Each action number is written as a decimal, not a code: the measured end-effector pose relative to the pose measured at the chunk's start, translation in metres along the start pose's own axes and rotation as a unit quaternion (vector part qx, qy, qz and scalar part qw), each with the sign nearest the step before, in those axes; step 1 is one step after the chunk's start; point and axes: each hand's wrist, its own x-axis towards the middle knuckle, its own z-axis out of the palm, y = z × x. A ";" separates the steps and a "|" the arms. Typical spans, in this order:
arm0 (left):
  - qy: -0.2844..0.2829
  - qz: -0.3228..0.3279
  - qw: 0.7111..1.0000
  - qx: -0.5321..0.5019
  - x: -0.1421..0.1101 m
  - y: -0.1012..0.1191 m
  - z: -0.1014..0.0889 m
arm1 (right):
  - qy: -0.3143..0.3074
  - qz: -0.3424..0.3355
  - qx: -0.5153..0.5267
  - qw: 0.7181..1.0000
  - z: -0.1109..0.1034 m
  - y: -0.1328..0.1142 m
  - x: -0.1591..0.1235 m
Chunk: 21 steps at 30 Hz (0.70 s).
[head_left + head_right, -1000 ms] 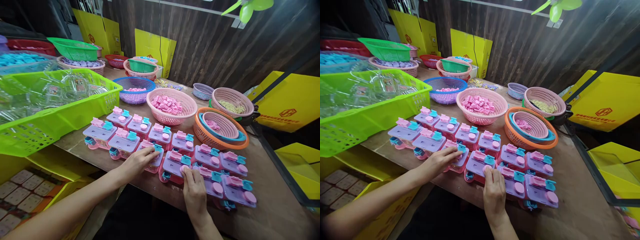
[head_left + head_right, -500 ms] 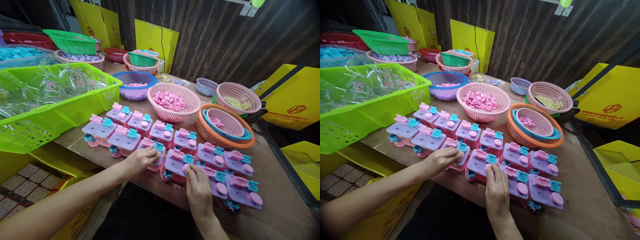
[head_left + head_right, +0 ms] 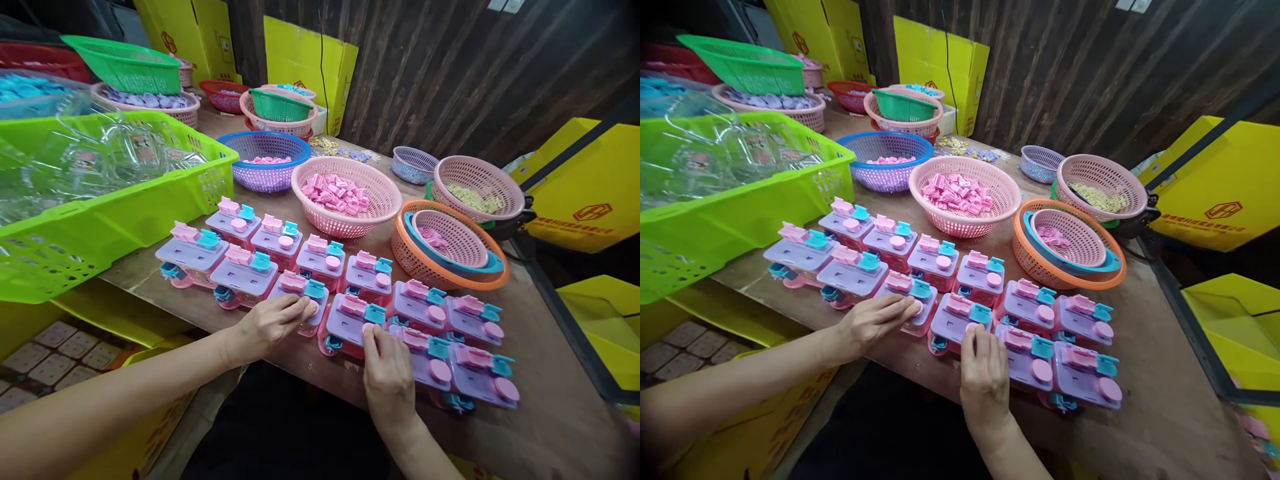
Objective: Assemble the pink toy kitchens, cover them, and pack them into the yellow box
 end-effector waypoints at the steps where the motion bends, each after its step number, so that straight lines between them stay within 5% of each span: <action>1: -0.001 0.000 1.000 0.003 0.000 0.000 0.000 | -0.001 0.000 -0.008 1.000 0.000 -0.001 0.000; 8: 0.026 -0.027 0.998 0.047 0.001 0.008 -0.003 | 0.018 0.007 0.004 1.000 -0.007 -0.013 -0.006; 11: 0.034 -0.018 0.997 0.069 0.009 0.010 -0.014 | -0.019 -0.018 0.075 0.997 -0.020 0.007 0.011; 14: 0.059 0.007 0.995 0.076 0.038 0.004 -0.028 | -0.069 0.005 0.163 0.984 -0.026 0.073 0.055; 17: 0.082 0.013 0.994 0.064 0.101 -0.011 -0.031 | -0.033 0.107 0.104 0.988 -0.010 0.173 0.115; 19: 0.072 0.002 0.997 0.024 0.159 -0.023 -0.017 | -0.077 0.171 0.107 0.976 0.014 0.235 0.150; 21: 0.037 -0.019 0.998 -0.041 0.223 -0.034 0.010 | -0.123 0.159 0.132 0.971 0.043 0.278 0.174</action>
